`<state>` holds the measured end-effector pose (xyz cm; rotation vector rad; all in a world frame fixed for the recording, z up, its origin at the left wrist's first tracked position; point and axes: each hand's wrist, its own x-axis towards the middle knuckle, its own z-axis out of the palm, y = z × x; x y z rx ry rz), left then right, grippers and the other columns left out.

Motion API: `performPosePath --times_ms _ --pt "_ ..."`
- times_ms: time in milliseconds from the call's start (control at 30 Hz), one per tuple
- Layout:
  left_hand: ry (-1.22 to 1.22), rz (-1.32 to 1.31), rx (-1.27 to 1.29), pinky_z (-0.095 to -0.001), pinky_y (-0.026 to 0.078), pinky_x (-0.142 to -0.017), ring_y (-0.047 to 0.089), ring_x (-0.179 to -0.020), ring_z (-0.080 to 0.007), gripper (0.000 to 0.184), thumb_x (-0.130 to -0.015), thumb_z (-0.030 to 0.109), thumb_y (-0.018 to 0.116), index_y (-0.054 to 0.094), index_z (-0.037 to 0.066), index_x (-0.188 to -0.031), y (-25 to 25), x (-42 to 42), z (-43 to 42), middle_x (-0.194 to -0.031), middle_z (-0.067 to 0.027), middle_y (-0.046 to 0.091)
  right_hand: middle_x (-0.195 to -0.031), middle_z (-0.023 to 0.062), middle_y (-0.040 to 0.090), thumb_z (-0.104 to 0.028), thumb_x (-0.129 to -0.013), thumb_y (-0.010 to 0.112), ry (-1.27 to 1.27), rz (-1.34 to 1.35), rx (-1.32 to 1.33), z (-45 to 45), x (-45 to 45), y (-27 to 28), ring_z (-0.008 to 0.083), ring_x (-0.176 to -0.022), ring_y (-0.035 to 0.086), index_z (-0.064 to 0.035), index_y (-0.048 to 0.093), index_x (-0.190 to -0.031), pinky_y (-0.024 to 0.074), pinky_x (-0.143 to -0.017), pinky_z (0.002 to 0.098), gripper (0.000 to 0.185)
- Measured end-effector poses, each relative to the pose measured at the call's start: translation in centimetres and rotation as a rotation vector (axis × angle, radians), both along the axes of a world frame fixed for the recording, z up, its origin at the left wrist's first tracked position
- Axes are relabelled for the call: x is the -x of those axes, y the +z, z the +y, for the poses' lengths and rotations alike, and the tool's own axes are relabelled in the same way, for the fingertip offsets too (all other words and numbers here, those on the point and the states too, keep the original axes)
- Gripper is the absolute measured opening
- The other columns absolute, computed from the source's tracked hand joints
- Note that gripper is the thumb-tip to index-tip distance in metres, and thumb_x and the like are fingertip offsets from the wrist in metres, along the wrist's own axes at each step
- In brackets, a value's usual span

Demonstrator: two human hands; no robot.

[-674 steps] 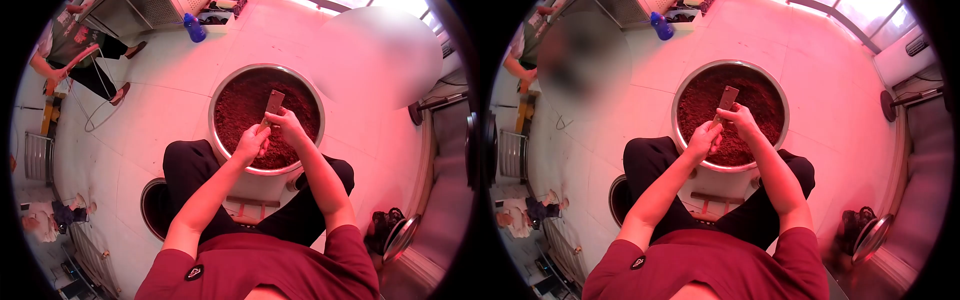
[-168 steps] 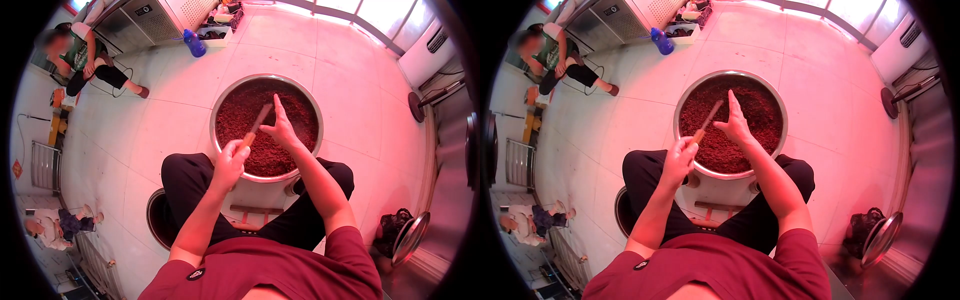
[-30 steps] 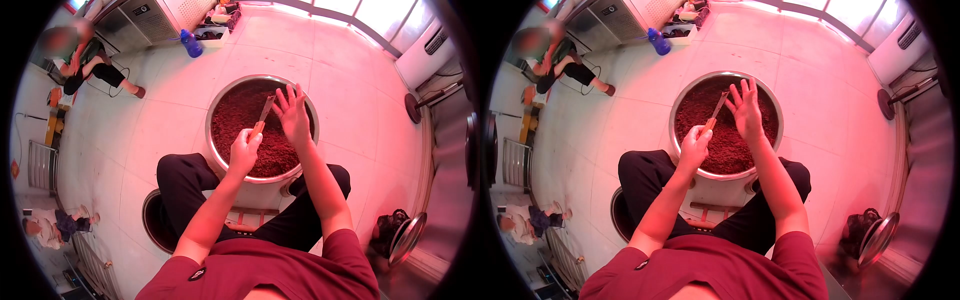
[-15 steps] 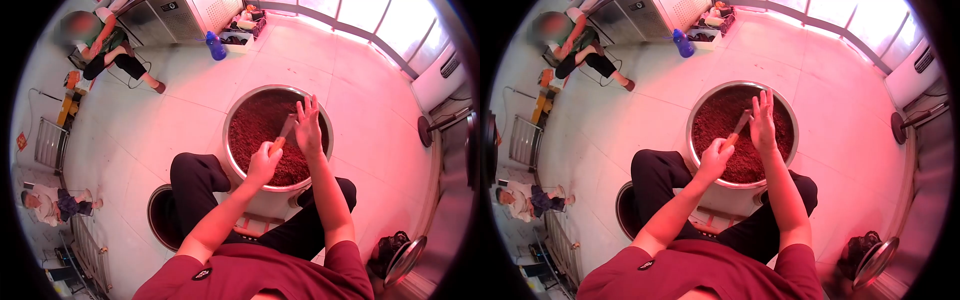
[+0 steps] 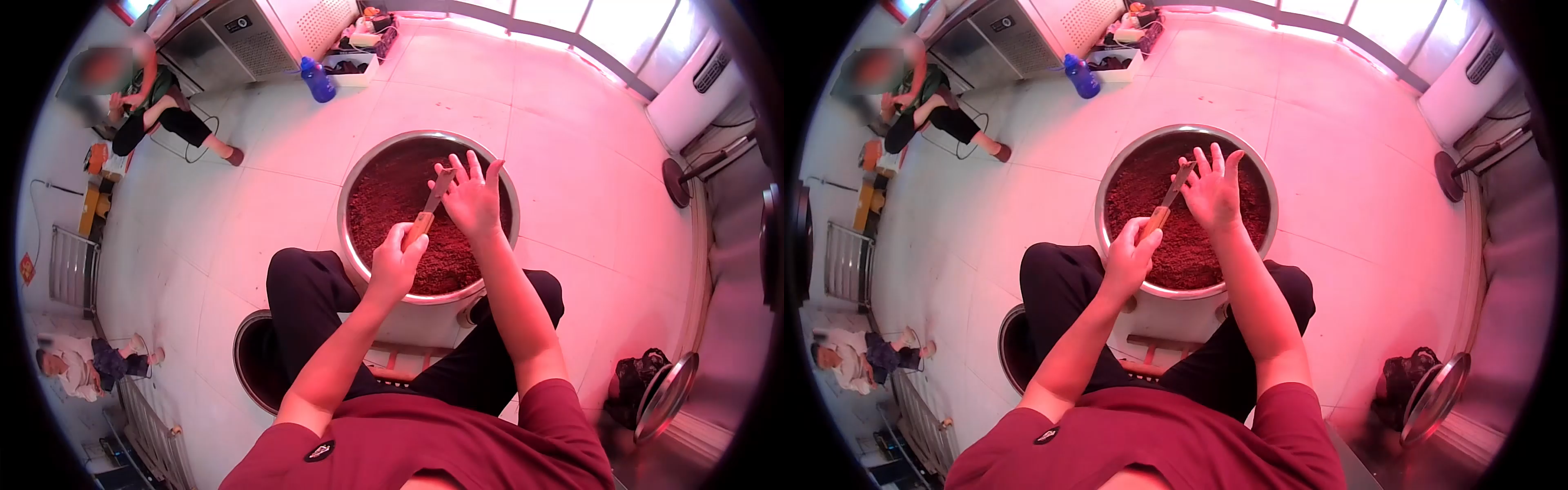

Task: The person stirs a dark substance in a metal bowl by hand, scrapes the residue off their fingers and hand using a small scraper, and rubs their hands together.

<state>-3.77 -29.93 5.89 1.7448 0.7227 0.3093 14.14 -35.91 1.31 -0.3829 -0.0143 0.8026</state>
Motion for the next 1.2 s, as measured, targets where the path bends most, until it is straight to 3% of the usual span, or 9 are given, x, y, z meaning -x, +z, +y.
performPosePath --times_ms 300,433,567,700,767,867,1000,1100,1200 --pt "-0.217 -0.028 -0.181 -0.0363 0.048 -0.071 0.063 -0.079 -0.0296 0.031 -0.088 0.019 0.059 0.053 0.0 -0.112 2.7 3.3 -5.2 -0.087 -0.0176 0.062 -0.156 0.0094 0.011 -0.078 -0.077 0.043 -0.153 -0.021 0.254 -1.1 -0.8 -0.3 0.0262 -0.142 0.016 -0.0165 0.001 -0.15 0.0026 -0.111 0.0573 0.104" --pt "-0.198 -0.037 -0.191 -0.0369 0.048 -0.07 0.063 -0.078 -0.0304 0.03 -0.089 0.019 0.059 0.053 0.0 -0.111 2.8 2.7 -5.7 -0.085 -0.0182 0.062 -0.156 0.0086 0.014 -0.079 -0.08 0.036 -0.219 -0.14 0.447 -1.6 -1.1 -0.9 0.0242 -0.142 0.017 -0.0163 0.007 -0.15 0.0055 -0.11 0.0542 0.099" --pt "-0.168 -0.12 -0.211 -0.0367 0.048 -0.068 0.063 -0.073 -0.0289 0.029 -0.089 0.019 0.059 0.054 0.0 -0.109 2.7 1.2 -5.1 -0.079 -0.0175 0.061 -0.155 0.0117 0.015 -0.08 -0.078 0.036 -0.114 -0.288 0.354 -1.3 -0.2 -0.5 0.0284 -0.142 0.017 -0.0146 0.005 -0.15 0.0029 -0.11 0.0571 0.102" --pt "-0.096 0.05 0.051 -0.0297 0.046 -0.064 0.056 -0.068 -0.0117 0.031 -0.088 0.022 0.061 0.056 0.0 -0.109 4.0 -0.5 -3.5 -0.075 -0.0083 0.06 -0.155 0.0114 0.012 -0.08 -0.077 0.037 -0.022 -0.173 0.212 -1.7 -0.1 0.4 0.0294 -0.142 0.017 -0.015 0.002 -0.15 0.0074 -0.109 0.0584 0.104" --pt "-0.148 -0.048 0.032 -0.019 0.034 -0.048 0.043 -0.056 -0.0014 0.027 -0.091 0.017 0.059 0.053 0.001 -0.112 3.9 0.1 -3.5 -0.073 0.0034 0.05 -0.154 0.0096 0.015 -0.081 -0.077 0.038 0.022 -0.138 0.094 -2.1 -0.5 0.5 0.0276 -0.14 0.019 -0.0154 0.004 -0.15 0.0133 -0.108 0.0571 0.104" --pt "-0.224 -0.115 -0.202 -0.0208 0.04 -0.058 0.048 -0.065 -0.0047 0.028 -0.091 0.016 0.059 0.054 -0.001 -0.112 2.3 1.1 -4.3 -0.077 0.0009 0.054 -0.154 0.0082 0.017 -0.085 -0.074 0.036 0.086 -0.126 -0.086 -2.1 -1.0 0.2 0.026 -0.141 0.016 -0.0163 0.006 -0.15 0.012 -0.108 0.0555 0.107" --pt "-0.158 -0.044 -0.162 -0.0249 0.044 -0.068 0.052 -0.073 -0.0085 0.03 -0.09 0.017 0.059 0.054 -0.002 -0.112 2.3 0.0 -3.6 -0.082 -0.0033 0.058 -0.153 0.0099 0.021 -0.082 -0.077 0.034 0.109 -0.136 -0.081 -1.9 -0.5 1.4 0.0277 -0.14 0.019 -0.0131 0.016 -0.148 0.0191 -0.107 0.0576 0.1" --pt "-0.118 -0.007 -0.205 -0.0377 0.048 -0.069 0.064 -0.076 -0.0291 0.031 -0.089 0.024 0.058 0.054 0.0 -0.109 2.6 -1.0 -3.0 -0.082 -0.0189 0.062 -0.153 0.0099 0.02 -0.083 -0.076 0.032 0.145 -0.177 -0.009 -1.7 0.4 2.0 0.0281 -0.141 0.019 -0.0134 0.016 -0.148 0.0194 -0.107 0.0574 0.101" --pt "-0.089 -0.014 -0.213 -0.039 0.048 -0.068 0.064 -0.073 -0.0301 0.032 -0.089 0.026 0.058 0.054 0.001 -0.108 1.9 -1.8 -2.3 -0.079 -0.0189 0.062 -0.153 0.0093 0.02 -0.083 -0.076 0.031 0.149 -0.191 0.027 -1.3 0.6 2.2 0.0279 -0.14 0.02 -0.0145 0.016 -0.148 0.0213 -0.107 0.0561 0.101"
